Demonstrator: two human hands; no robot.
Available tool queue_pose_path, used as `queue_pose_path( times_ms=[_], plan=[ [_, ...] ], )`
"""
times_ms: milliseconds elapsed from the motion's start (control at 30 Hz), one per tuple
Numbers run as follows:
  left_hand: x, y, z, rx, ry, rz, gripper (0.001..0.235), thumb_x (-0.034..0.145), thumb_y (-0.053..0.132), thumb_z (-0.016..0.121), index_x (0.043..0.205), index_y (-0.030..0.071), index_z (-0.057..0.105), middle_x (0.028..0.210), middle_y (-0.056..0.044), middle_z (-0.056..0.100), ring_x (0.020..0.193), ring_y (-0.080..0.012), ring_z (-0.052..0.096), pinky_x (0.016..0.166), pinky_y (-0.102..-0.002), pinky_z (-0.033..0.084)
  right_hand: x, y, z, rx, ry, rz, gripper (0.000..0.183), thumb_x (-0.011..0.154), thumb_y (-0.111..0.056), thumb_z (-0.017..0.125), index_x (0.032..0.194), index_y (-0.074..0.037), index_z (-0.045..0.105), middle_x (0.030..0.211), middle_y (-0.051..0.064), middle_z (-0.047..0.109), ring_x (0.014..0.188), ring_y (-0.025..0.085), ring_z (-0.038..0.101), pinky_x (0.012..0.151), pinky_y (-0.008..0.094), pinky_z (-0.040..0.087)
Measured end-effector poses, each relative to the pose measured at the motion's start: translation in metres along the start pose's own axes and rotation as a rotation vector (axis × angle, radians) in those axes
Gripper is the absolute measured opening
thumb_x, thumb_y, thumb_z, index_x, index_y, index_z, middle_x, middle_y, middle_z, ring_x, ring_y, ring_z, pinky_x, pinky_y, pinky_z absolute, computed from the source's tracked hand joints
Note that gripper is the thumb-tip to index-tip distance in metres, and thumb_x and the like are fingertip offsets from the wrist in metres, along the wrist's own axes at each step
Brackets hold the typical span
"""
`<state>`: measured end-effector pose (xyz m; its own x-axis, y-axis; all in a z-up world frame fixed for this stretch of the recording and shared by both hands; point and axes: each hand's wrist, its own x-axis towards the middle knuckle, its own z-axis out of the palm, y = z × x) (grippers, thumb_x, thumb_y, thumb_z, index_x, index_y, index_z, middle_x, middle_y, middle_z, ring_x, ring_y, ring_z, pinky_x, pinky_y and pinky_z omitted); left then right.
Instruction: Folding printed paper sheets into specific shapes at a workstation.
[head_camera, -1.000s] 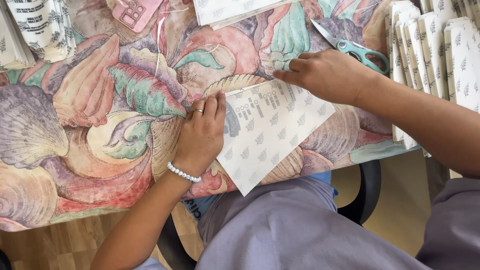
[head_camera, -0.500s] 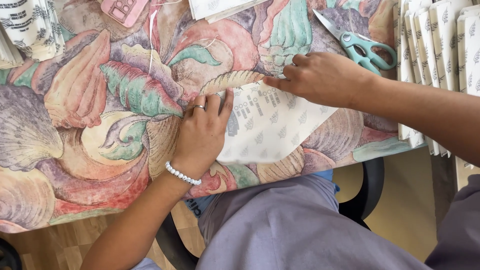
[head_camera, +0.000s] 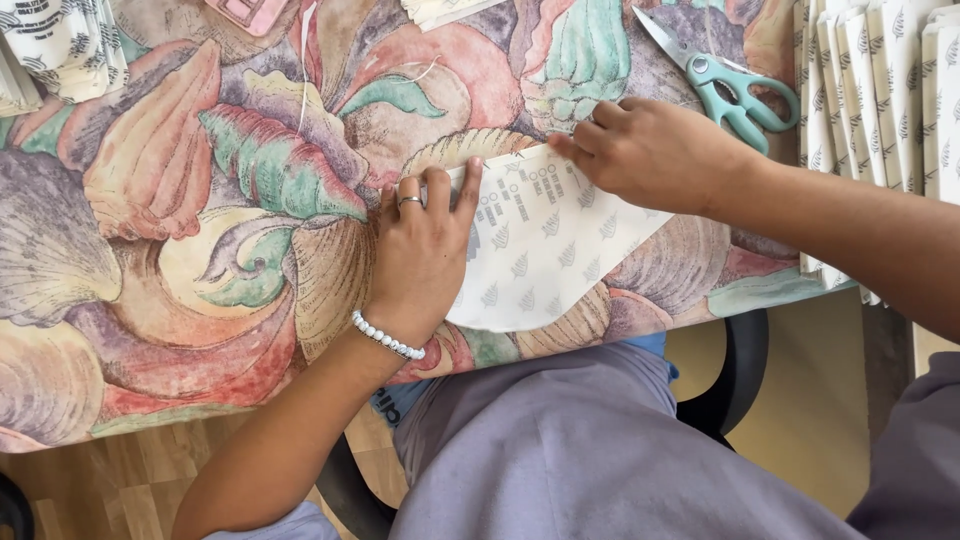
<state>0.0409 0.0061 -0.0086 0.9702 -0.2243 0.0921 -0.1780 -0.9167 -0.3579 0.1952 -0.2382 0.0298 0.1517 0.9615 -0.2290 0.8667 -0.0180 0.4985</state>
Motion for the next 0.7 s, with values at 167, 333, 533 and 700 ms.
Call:
queue_pose_path(
  times_ms=[167,333,533,700],
  plan=[
    [-0.002,0.0,0.001,-0.071,0.067,-0.003,0.053,0.099,0.025,0.053,0.151,0.016,0.051,0.134,-0.007,0.054,0.122,-0.0268,0.051,0.1,-0.047,0.049,-0.025,-0.001,0.026,0.063,0.178,0.09,0.016,0.097,-0.014,0.072,0.112,-0.006,0.072,0.097,-0.001,0.068,0.079,0.011,0.064,0.072,0.024,0.062],
    [0.0,-0.001,0.001,-0.051,0.068,0.016,0.053,0.098,0.027,0.053,0.15,0.015,0.051,0.123,-0.007,0.056,0.111,-0.0245,0.054,0.096,-0.045,0.052,-0.038,-0.001,0.018,0.136,0.076,0.192,0.01,0.094,-0.007,0.073,0.105,-0.008,0.072,0.098,-0.001,0.07,0.08,0.011,0.066,0.077,0.025,0.066],
    [-0.002,0.003,0.003,-0.077,0.101,-0.024,0.05,0.098,0.018,0.053,0.148,0.018,0.054,0.118,-0.009,0.056,0.109,-0.0272,0.054,0.097,-0.048,0.052,0.019,-0.04,-0.033,0.853,0.391,0.566,0.022,0.113,-0.003,0.053,0.111,0.011,0.071,0.102,0.021,0.075,0.084,0.029,0.072,0.066,0.031,0.064],
    [-0.008,-0.005,0.008,-0.221,0.189,0.024,0.049,0.096,0.009,0.052,0.144,0.005,0.057,0.12,-0.017,0.058,0.117,-0.0319,0.057,0.101,-0.053,0.048,0.064,-0.071,0.011,0.411,0.631,0.387,0.012,0.099,-0.004,0.062,0.092,-0.001,0.07,0.095,0.008,0.061,0.096,0.024,0.068,0.074,0.029,0.059]
  ],
)
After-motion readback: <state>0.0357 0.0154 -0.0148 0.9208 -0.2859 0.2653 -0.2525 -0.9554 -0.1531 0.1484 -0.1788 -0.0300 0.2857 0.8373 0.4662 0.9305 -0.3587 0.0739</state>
